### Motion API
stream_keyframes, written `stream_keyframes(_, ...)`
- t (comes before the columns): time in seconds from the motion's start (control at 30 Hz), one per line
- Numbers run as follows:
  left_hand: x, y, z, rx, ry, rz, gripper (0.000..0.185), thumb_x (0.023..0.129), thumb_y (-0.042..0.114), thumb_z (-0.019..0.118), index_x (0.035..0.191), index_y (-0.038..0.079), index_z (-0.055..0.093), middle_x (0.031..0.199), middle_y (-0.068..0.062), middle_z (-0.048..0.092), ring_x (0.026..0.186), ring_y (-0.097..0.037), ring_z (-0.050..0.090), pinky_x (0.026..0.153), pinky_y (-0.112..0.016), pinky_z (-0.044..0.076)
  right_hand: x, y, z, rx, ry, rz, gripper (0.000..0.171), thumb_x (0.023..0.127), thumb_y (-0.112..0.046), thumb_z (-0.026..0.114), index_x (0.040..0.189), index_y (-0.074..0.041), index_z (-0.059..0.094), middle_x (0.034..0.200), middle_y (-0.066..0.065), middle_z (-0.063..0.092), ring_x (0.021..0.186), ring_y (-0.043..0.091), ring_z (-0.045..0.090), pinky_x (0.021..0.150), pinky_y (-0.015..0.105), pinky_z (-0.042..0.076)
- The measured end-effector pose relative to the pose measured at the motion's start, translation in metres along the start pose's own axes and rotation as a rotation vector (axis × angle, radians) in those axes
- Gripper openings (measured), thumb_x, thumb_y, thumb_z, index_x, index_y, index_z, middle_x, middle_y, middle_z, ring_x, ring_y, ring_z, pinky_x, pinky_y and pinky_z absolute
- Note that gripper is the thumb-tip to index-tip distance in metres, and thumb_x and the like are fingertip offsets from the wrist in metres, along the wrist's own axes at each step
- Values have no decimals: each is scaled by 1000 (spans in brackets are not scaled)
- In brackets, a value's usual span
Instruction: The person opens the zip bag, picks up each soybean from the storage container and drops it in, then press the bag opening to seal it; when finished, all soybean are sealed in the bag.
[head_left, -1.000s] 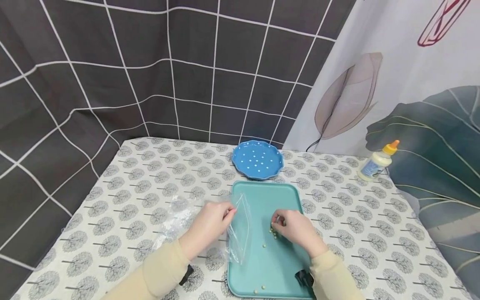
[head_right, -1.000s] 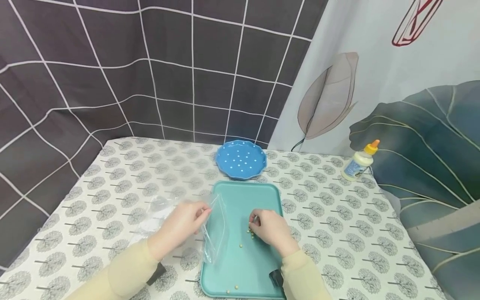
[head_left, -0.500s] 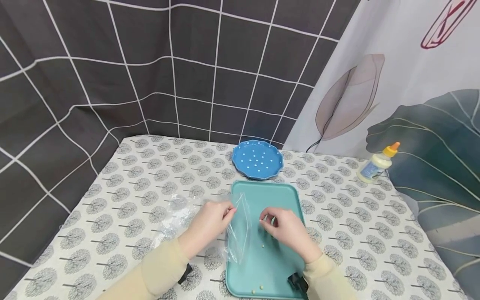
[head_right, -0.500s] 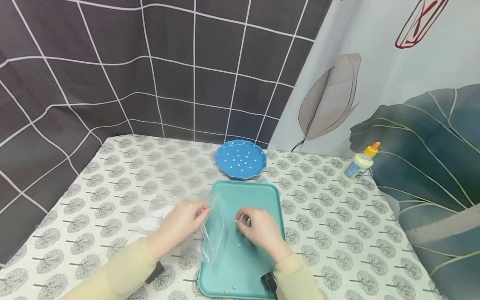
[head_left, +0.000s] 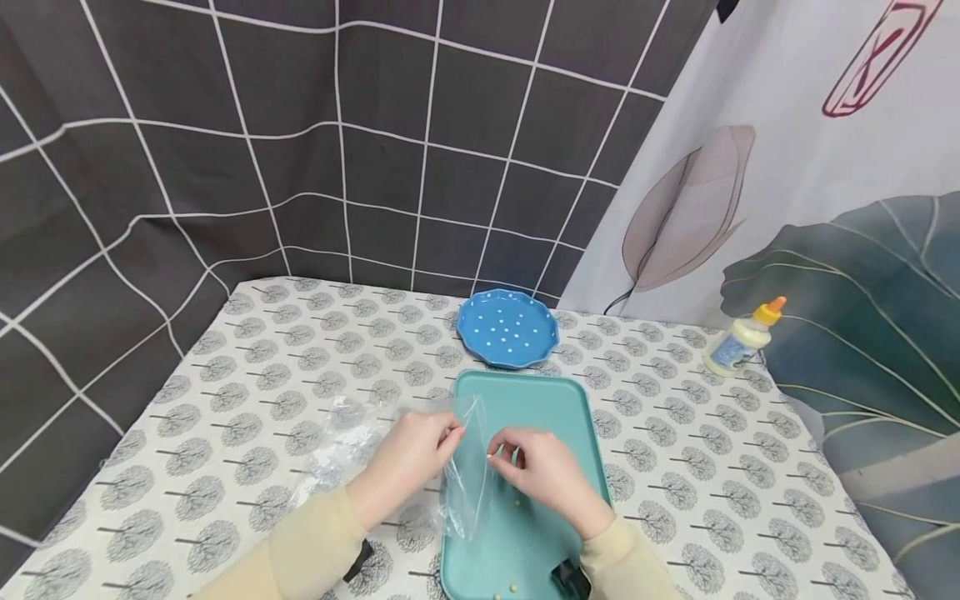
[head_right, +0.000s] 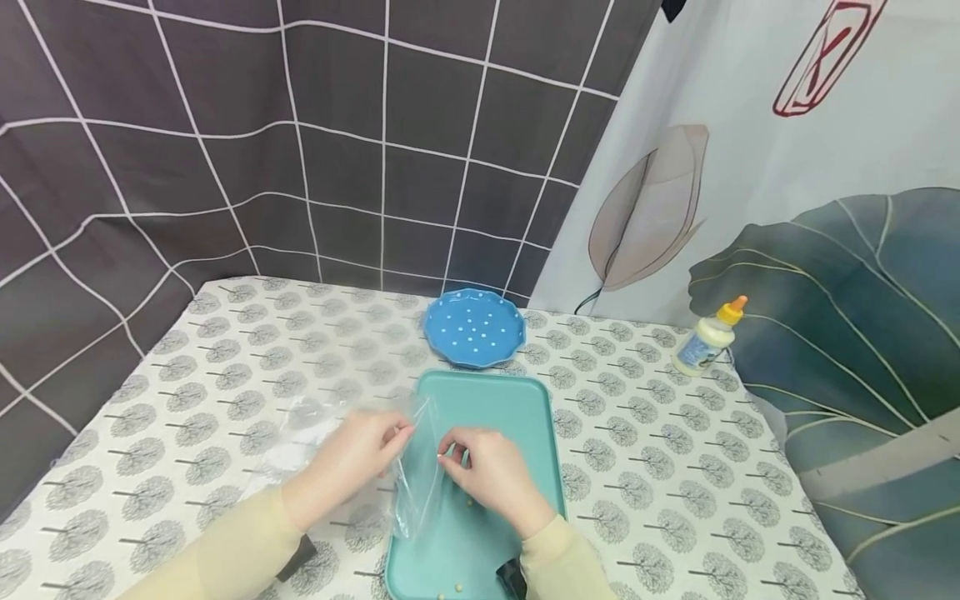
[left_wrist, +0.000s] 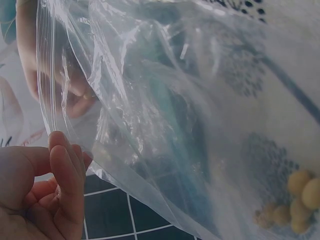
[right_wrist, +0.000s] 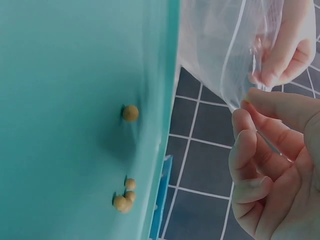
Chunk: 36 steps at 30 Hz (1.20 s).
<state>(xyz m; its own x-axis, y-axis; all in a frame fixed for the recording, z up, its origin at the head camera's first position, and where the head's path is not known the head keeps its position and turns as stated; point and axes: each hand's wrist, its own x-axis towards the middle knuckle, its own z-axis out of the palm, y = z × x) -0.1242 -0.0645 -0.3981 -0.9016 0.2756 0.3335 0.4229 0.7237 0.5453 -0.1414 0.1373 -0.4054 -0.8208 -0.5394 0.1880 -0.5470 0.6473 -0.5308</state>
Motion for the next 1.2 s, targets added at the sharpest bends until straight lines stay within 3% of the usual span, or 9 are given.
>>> stream_keyframes(0.57,-1,-1,0,-20,-27,-15,12,92,13,59,86,6,67,60,6,56,45,2,41,43,-14,40,-8,11,-1,30,13,36,5,83,-16,72,84,-15,67,67,-12,56,55,-2,45,51,17,42)
stream_keyframes(0.83,-2,-2,0,-22,-27,-43,12,92,14,59,87,6,67,56,9,51,42,1,40,39,-14,38,-13,24,-7,-41,13,160,10,81,-15,73,81,-22,65,65,-15,54,54,-1,45,49,18,40)
stream_keyframes(1.2,-3,-1,-1,-22,-18,-26,13,92,14,60,86,6,67,58,8,53,43,1,39,41,-15,39,-18,42,-6,-88,-10,261,13,77,-15,76,80,-20,65,64,-13,54,53,2,46,49,20,39)
